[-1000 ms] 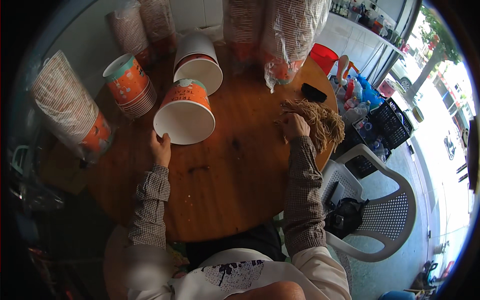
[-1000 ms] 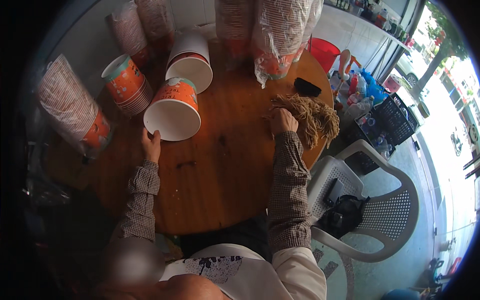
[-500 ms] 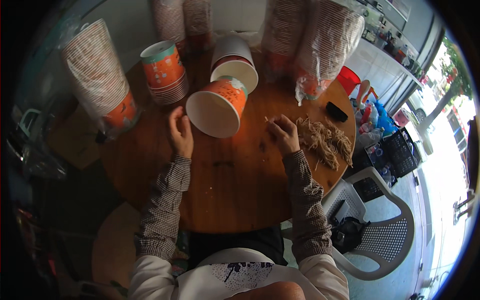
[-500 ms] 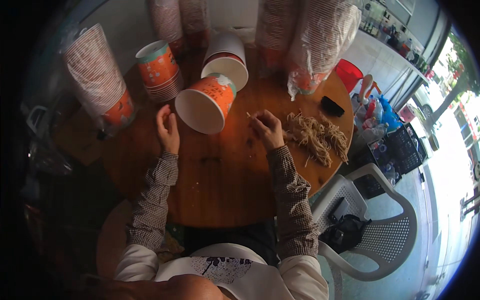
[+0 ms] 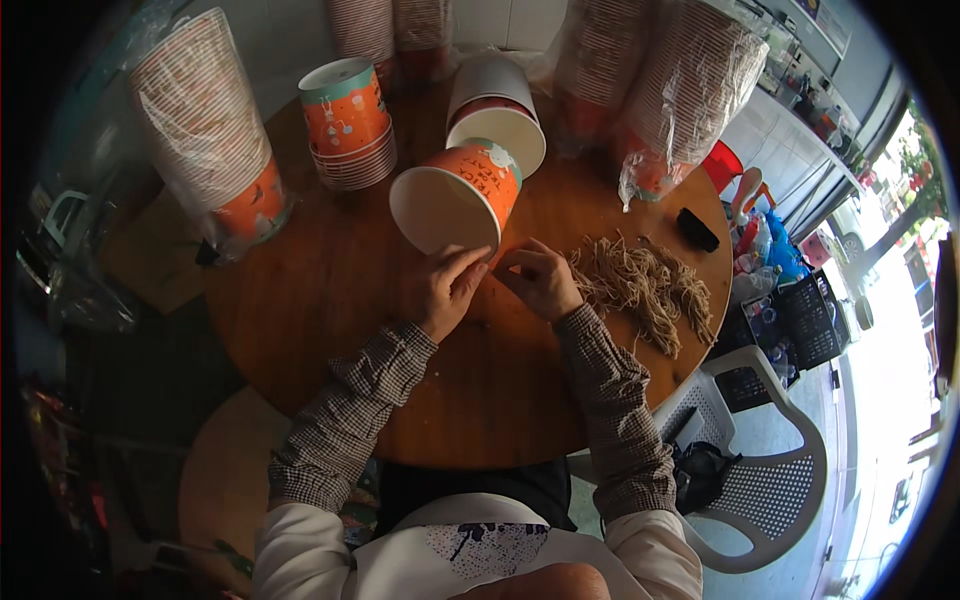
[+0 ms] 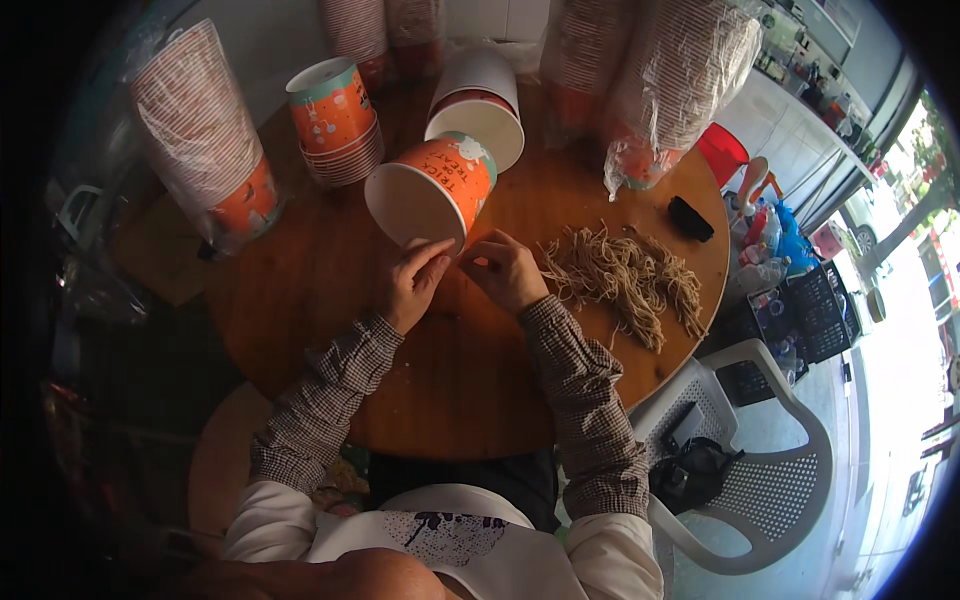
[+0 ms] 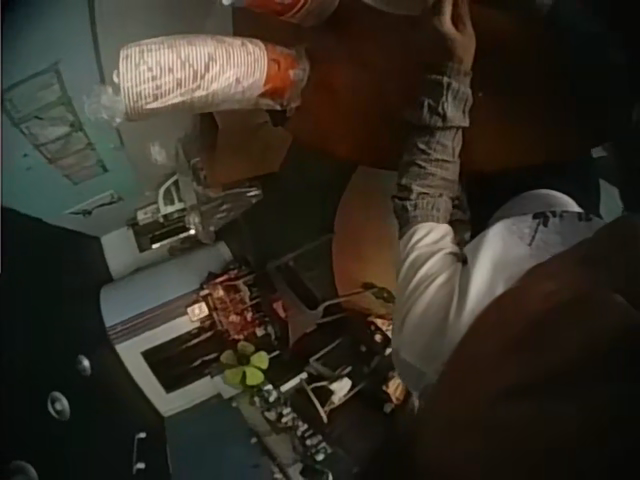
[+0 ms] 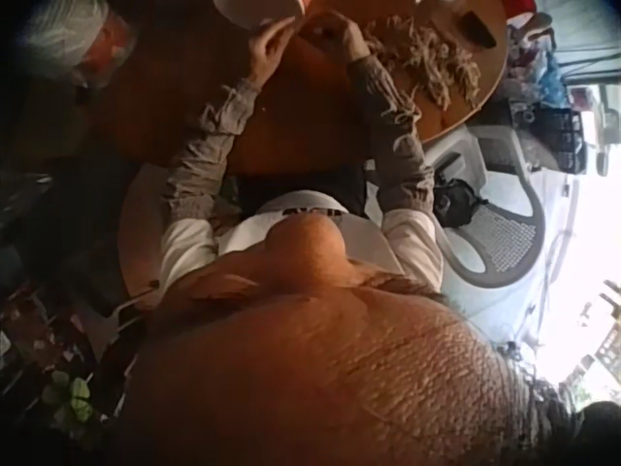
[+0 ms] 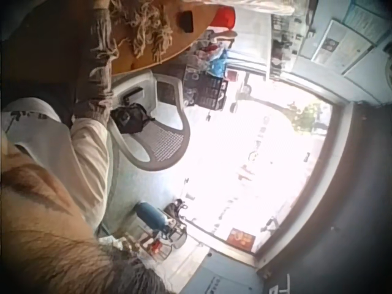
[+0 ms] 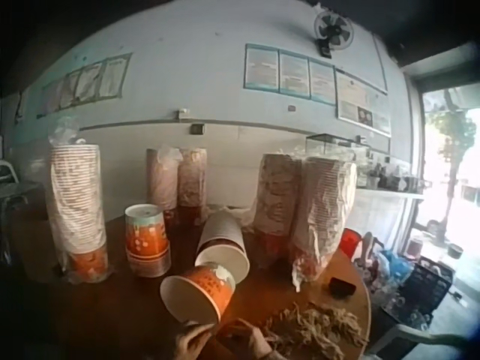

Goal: Threading string handles through pre-punched holes in paper food tubs.

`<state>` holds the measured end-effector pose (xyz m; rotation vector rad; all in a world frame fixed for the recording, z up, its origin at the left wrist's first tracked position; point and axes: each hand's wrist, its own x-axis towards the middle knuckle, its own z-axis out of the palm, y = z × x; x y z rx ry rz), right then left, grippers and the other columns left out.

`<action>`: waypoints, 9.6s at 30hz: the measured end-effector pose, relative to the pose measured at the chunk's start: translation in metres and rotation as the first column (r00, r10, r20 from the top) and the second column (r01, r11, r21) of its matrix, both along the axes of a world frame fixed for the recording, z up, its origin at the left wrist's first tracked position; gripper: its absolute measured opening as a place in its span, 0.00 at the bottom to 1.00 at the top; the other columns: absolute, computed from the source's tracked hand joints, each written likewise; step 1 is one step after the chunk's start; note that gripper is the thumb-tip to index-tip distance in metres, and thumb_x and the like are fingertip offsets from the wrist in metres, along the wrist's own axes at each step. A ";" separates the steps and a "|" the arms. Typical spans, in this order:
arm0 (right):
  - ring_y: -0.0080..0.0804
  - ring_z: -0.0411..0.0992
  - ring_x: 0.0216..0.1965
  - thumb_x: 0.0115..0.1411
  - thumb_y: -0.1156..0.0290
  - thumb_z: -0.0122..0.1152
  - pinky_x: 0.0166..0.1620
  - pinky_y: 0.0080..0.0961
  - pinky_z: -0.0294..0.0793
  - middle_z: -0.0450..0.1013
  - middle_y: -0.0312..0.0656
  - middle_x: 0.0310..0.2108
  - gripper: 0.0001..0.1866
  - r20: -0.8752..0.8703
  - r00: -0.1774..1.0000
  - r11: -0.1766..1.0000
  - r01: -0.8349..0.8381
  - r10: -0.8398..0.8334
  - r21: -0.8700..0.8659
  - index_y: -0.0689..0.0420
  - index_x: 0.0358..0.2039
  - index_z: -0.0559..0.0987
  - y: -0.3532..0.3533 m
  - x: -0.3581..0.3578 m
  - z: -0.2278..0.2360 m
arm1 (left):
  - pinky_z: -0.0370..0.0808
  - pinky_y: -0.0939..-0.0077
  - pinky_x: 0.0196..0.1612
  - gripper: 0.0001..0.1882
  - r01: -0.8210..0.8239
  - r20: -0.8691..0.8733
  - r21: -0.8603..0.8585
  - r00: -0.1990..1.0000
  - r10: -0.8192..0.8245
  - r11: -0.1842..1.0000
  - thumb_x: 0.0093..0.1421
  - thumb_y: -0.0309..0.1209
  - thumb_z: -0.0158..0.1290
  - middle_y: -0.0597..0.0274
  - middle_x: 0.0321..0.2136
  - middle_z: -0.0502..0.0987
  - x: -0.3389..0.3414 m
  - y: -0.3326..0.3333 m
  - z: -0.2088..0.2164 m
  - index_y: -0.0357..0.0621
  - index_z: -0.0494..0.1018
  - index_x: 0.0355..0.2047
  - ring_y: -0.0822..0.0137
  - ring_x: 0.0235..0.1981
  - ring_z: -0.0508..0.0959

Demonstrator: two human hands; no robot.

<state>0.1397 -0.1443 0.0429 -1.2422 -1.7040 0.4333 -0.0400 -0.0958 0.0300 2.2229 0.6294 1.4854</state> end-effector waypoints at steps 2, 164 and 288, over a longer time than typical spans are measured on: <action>0.29 0.72 0.26 0.52 0.74 0.65 0.31 0.24 0.72 0.74 0.40 0.31 0.06 -0.005 1.000 1.000 -0.002 0.002 -0.004 0.57 0.32 0.81 -0.003 -0.004 0.003 | 0.73 0.73 0.39 0.06 0.010 -0.011 0.011 1.000 -0.010 1.000 0.58 0.23 0.55 0.58 0.31 0.75 -0.001 0.000 -0.002 0.37 0.75 0.36 0.63 0.34 0.77; 0.18 0.69 0.29 0.59 0.77 0.61 0.30 0.15 0.72 0.69 0.36 0.36 0.04 -0.693 0.717 0.955 0.251 -0.075 0.157 0.64 0.31 0.75 -0.002 -0.001 0.005 | 0.75 0.65 0.36 0.28 -0.302 -0.298 -0.554 0.942 0.155 0.776 0.61 0.55 0.49 0.50 0.32 0.77 0.074 0.056 0.048 0.37 0.71 0.39 0.55 0.35 0.79; 0.19 0.69 0.36 0.59 0.79 0.60 0.39 0.15 0.71 0.71 0.37 0.38 0.03 -0.576 0.813 0.988 0.007 0.082 0.151 0.63 0.33 0.76 -0.018 -0.067 -0.011 | 0.76 0.77 0.33 0.09 0.143 0.109 -0.402 0.988 -0.108 0.904 0.57 0.21 0.53 0.54 0.29 0.79 -0.045 -0.013 0.014 0.34 0.70 0.39 0.70 0.32 0.80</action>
